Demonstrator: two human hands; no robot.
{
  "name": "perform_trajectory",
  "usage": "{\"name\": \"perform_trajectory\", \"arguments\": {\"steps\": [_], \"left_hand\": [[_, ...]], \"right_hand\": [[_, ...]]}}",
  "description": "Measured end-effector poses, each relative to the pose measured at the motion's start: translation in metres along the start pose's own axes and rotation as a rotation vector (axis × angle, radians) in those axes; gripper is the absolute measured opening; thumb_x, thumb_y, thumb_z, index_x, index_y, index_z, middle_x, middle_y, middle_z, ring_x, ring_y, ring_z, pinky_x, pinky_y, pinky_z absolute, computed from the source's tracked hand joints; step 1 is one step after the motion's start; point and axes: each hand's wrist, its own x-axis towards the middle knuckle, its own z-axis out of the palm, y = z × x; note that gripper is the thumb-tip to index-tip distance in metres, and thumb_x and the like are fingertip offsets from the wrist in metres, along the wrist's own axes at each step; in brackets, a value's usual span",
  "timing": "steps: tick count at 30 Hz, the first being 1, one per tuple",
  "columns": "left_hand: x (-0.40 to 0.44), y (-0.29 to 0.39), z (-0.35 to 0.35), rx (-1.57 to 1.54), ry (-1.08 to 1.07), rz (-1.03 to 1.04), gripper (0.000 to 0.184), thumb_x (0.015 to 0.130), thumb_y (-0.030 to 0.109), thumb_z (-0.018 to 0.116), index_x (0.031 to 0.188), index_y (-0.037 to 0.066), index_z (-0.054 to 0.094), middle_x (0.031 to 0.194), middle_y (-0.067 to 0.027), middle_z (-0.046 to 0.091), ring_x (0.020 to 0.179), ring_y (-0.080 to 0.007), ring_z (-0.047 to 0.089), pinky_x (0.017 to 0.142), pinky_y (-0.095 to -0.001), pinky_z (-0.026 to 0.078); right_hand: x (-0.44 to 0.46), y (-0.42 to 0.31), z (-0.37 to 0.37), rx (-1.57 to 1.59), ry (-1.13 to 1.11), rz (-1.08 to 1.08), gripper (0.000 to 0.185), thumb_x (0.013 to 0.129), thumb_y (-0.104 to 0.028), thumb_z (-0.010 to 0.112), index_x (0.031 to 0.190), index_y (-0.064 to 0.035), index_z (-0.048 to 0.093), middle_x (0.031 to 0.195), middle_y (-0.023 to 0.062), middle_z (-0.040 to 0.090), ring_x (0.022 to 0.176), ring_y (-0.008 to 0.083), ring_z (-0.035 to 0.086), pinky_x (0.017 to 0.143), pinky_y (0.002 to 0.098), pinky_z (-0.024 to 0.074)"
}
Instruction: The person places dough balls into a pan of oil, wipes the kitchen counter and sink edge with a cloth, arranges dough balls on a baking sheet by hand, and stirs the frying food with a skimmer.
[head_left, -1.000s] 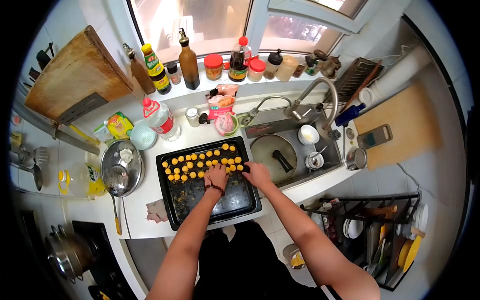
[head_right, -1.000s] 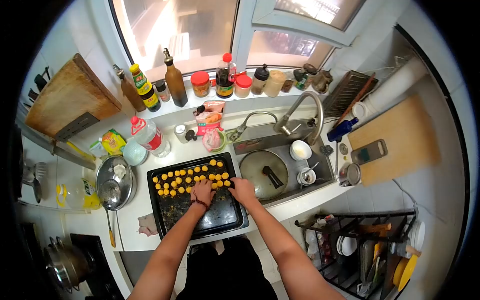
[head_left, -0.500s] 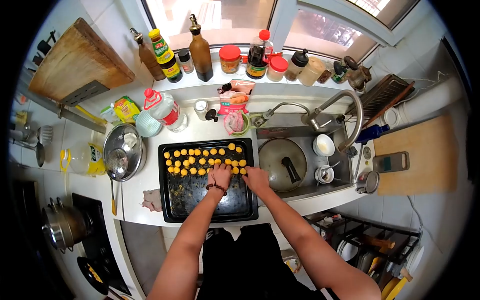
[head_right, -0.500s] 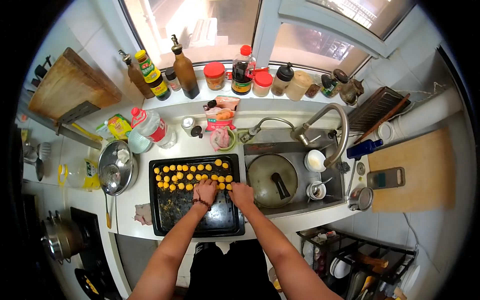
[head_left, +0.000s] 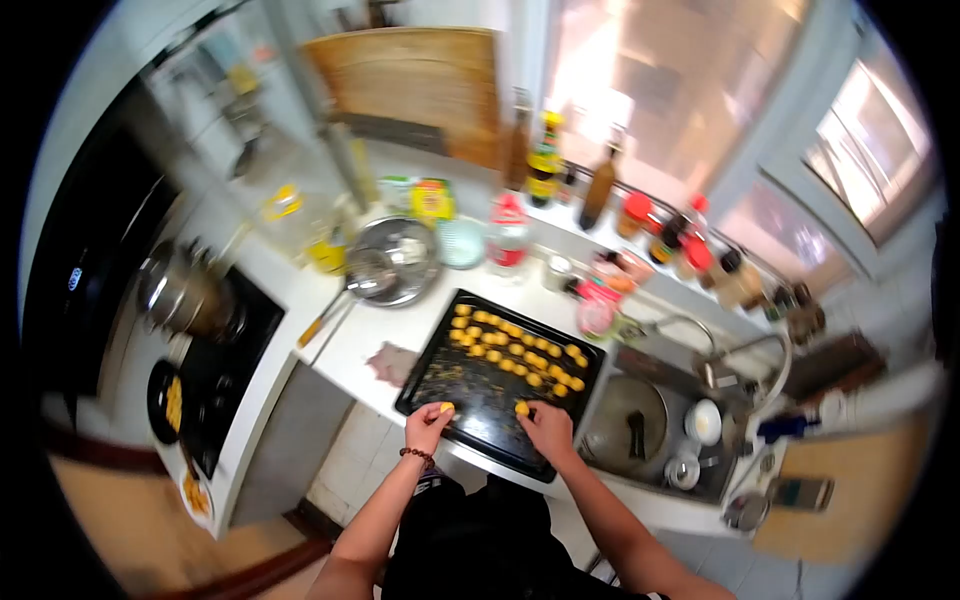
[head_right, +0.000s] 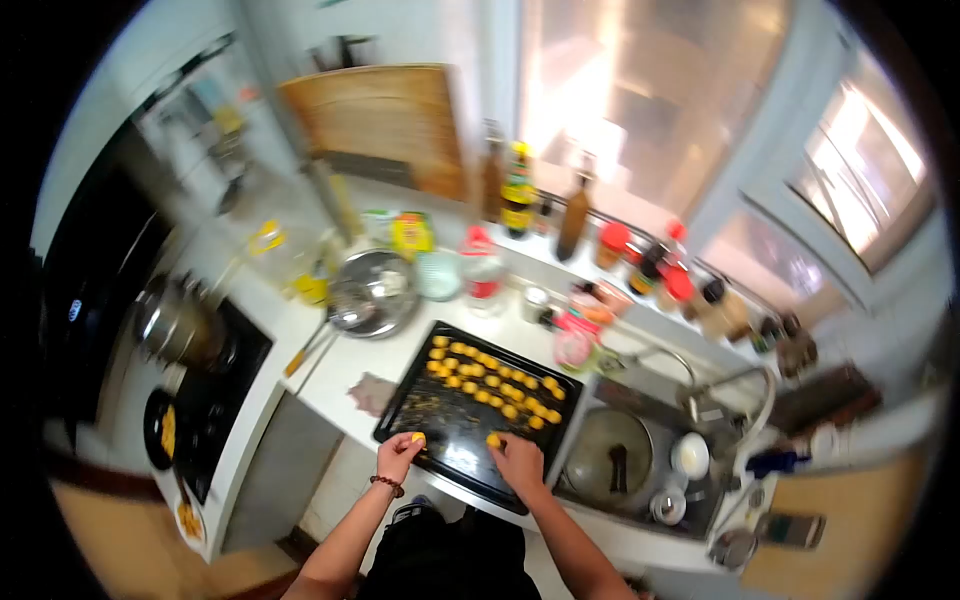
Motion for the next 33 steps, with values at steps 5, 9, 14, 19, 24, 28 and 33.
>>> {"name": "perform_trajectory", "arguments": {"steps": [5, 9, 14, 19, 24, 28, 33], "left_hand": [[-0.063, 0.002, -0.124, -0.264, 0.281, -0.190, 0.035, 0.091, 0.023, 0.082, 0.118, 0.002, 0.072, 0.094, -0.0004, 0.076, 0.065, -0.0019, 0.055, 0.056, -0.0194, 0.043], [-0.127, -0.001, -0.224, -0.471, 0.510, -0.155, 0.036, 0.092, 0.024, 0.081, 0.119, 0.003, 0.071, 0.091, 0.0016, 0.073, 0.061, -0.0025, 0.052, 0.054, -0.0195, 0.041], [-0.208, -0.018, -0.356, -0.617, 0.726, -0.014, 0.032, 0.093, 0.024, 0.080, 0.118, 0.005, 0.072, 0.091, 0.0024, 0.071, 0.066, -0.0018, 0.052, 0.055, -0.0191, 0.041], [-0.278, -0.036, -0.502, -0.509, 0.914, 0.166, 0.027, 0.094, 0.011, 0.077, 0.118, -0.001, 0.070, 0.102, -0.0049, 0.074, 0.088, -0.0090, 0.067, 0.075, -0.0228, 0.054], [-0.302, -0.023, -0.625, -0.314, 0.977, 0.306, 0.029, 0.094, 0.008, 0.076, 0.119, -0.005, 0.068, 0.106, -0.0076, 0.074, 0.093, -0.0103, 0.068, 0.081, -0.0233, 0.055], [-0.277, 0.006, -0.715, -0.047, 1.033, 0.334, 0.030, 0.092, 0.011, 0.078, 0.118, -0.002, 0.070, 0.102, -0.0048, 0.075, 0.083, -0.0057, 0.066, 0.070, -0.0225, 0.052], [-0.183, 0.037, -0.824, 0.236, 0.946, 0.204, 0.032, 0.085, 0.018, 0.081, 0.111, 0.003, 0.074, 0.101, -0.0112, 0.076, 0.085, -0.0221, 0.071, 0.074, -0.0340, 0.055]], "right_hand": [[-0.016, -0.105, 0.079, 0.111, -0.269, -0.224, 0.036, 0.080, -0.029, 0.085, 0.107, -0.0064, 0.078, 0.061, 0.0056, 0.061, 0.053, 0.0201, 0.060, 0.054, 0.0356, 0.0480], [-0.036, -0.214, 0.141, 0.106, -0.492, -0.448, 0.035, 0.081, -0.026, 0.086, 0.106, -0.0036, 0.078, 0.057, 0.0044, 0.056, 0.050, 0.0151, 0.055, 0.053, 0.0327, 0.0456], [-0.073, -0.362, 0.205, 0.175, -0.621, -0.695, 0.031, 0.082, -0.019, 0.085, 0.106, -0.0008, 0.077, 0.056, 0.0023, 0.053, 0.051, 0.0086, 0.047, 0.053, 0.0282, 0.0442], [-0.120, -0.505, 0.270, 0.148, -0.694, -0.868, 0.031, 0.084, -0.024, 0.083, 0.106, -0.0029, 0.078, 0.058, 0.0060, 0.058, 0.050, 0.0161, 0.055, 0.054, 0.0322, 0.0478], [-0.127, -0.610, 0.314, 0.114, -0.737, -0.987, 0.030, 0.085, -0.021, 0.082, 0.109, -0.0028, 0.078, 0.058, 0.0054, 0.057, 0.050, 0.0139, 0.053, 0.055, 0.0301, 0.0476], [-0.116, -0.693, 0.365, 0.094, -0.753, -1.090, 0.029, 0.084, -0.021, 0.082, 0.106, -0.0032, 0.078, 0.060, 0.0081, 0.059, 0.051, 0.0175, 0.056, 0.055, 0.0318, 0.0477], [-0.080, -0.787, 0.446, 0.029, -0.710, -1.206, 0.029, 0.082, -0.023, 0.083, 0.102, -0.0026, 0.077, 0.063, 0.0111, 0.064, 0.055, 0.0258, 0.063, 0.056, 0.0363, 0.0499]]}}
